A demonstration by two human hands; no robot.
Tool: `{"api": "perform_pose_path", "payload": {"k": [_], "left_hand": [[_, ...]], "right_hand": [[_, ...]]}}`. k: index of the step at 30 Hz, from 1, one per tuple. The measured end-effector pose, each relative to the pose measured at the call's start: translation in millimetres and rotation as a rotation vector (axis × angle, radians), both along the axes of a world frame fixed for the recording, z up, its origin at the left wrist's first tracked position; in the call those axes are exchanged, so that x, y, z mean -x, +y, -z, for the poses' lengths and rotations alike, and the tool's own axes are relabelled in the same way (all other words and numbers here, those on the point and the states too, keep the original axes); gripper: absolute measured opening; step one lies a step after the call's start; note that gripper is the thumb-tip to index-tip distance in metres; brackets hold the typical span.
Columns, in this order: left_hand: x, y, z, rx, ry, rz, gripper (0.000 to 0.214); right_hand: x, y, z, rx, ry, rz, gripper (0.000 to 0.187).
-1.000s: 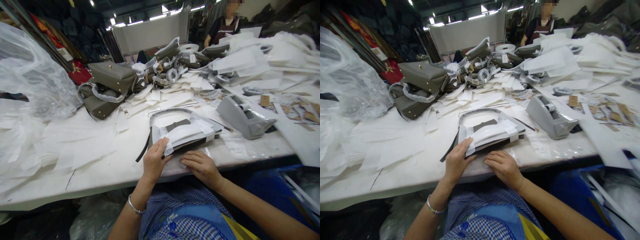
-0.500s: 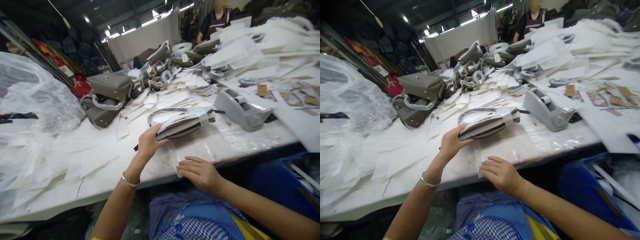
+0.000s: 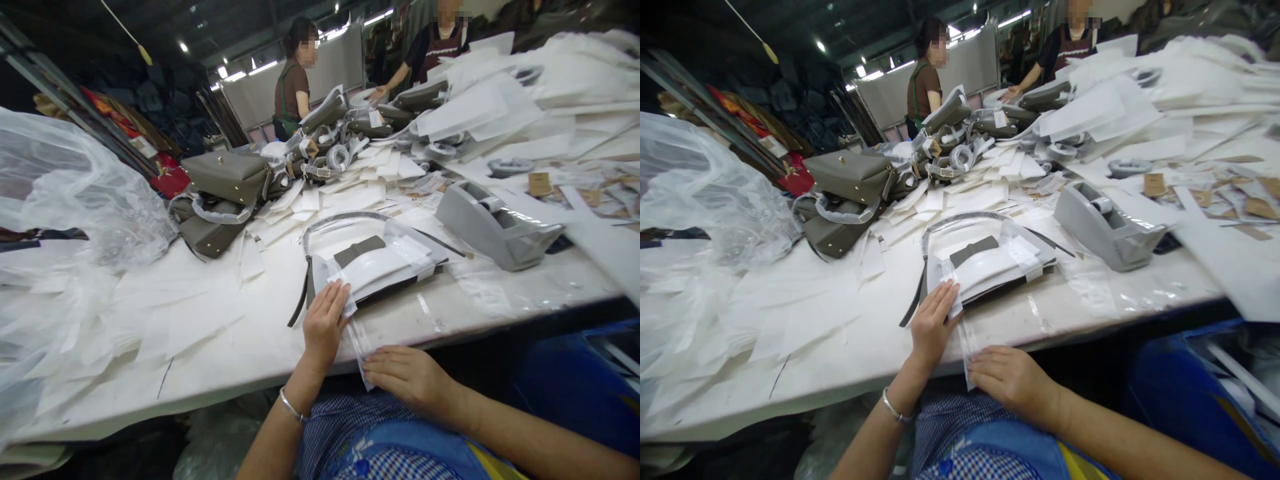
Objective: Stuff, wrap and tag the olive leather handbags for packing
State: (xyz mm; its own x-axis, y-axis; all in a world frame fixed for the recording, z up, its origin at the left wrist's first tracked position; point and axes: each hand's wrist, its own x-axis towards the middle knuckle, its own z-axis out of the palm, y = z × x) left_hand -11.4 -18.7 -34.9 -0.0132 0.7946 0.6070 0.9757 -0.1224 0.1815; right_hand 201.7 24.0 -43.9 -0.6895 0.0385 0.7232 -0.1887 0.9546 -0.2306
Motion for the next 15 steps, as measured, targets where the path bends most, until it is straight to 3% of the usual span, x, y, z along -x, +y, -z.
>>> {"api": "perform_pose_path", "payload": {"k": [4,9,15], "left_hand": [[-6,0,1.3,-0.005,-0.028,-0.023,0.057],[-6,1,0.1,-0.041,-0.037,-0.019,0.05],[-5,2,0.2,-0.047,-0.052,-0.028,0.049]], "right_hand": [[-1,22,-21.7,0.036,-0.039,-0.045,0.015],[29,58,-44.1,-0.126,-0.006,0.219,0.03],[57,75,-52.0,-0.233,0.022,0.144,0.014]]}}
